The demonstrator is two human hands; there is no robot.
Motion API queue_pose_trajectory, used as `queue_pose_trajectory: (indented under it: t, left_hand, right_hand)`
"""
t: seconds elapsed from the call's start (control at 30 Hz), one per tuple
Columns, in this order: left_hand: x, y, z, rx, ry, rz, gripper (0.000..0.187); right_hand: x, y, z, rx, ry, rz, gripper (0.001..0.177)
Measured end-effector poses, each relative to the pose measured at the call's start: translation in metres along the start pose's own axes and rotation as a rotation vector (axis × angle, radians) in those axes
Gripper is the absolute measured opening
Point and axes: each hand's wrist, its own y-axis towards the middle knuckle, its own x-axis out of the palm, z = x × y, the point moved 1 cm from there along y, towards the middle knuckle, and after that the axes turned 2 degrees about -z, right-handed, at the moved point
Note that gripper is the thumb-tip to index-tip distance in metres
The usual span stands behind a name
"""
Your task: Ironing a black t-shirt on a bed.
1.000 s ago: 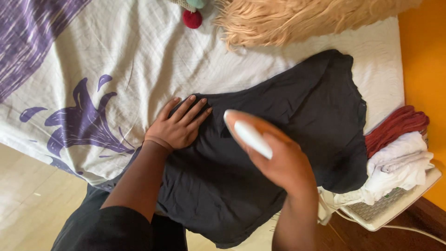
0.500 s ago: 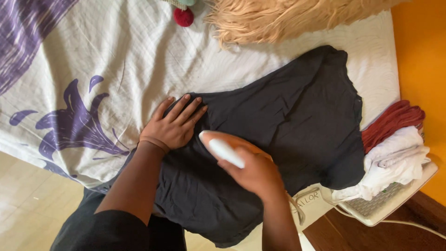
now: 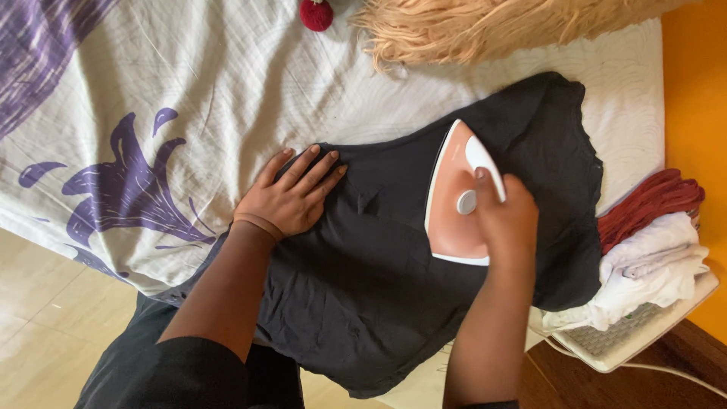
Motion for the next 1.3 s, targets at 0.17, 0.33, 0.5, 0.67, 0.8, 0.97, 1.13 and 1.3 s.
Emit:
queue_pose_trajectory:
  t: [0.17,0.33,0.5,0.67,0.8,0.97,1.13,1.3]
  left_hand:
    - [-0.001,-0.001,0.000,0.007,0.014,0.021,0.051]
    - [0.000,-0.001,-0.001,-0.004,-0.027,0.007,0.053]
    - [0.001,-0.002,-0.002,0.014,-0.010,-0.006,0.052]
    - [-0.002,-0.004,0.002,0.010,0.000,-0.018,0.052]
    - [-0.002,0.000,0.000,0.004,-0.012,-0.074,0.054]
    - [-0.008,0.001,0.000,0.017,0.041,-0.049,0.053]
    - [-0.011,0.003,0.001,0.010,0.034,-0.060,0.054]
    - [-0.010,0.002,0.001,-0.005,0.034,-0.045,0.053]
  right_hand:
    - [-0.008,0.009,0.011,0.007,0.084,-0.007,0.048]
    - [-0.013,0.037,0.050,-0.211,-0.141,0.265,0.049]
    - [-0.043,0.040,0.048,0.114,0.303,0.136,0.047]
    - [-0.027,0.024,0.027,-0.262,-0.076,0.195,0.042]
    - [-0.022,0.050,0.020,-0.316,-0.264,0.232,0.045]
    - [-0.050,0.099,0.041,-0.373,-0.272,0.350,0.046]
    - [-0.083,0.111,0.044,-0.376,-0.190,0.396,0.049]
    - [-0.076,0.019,0.005,-0.369,-0.319,0.285,0.051]
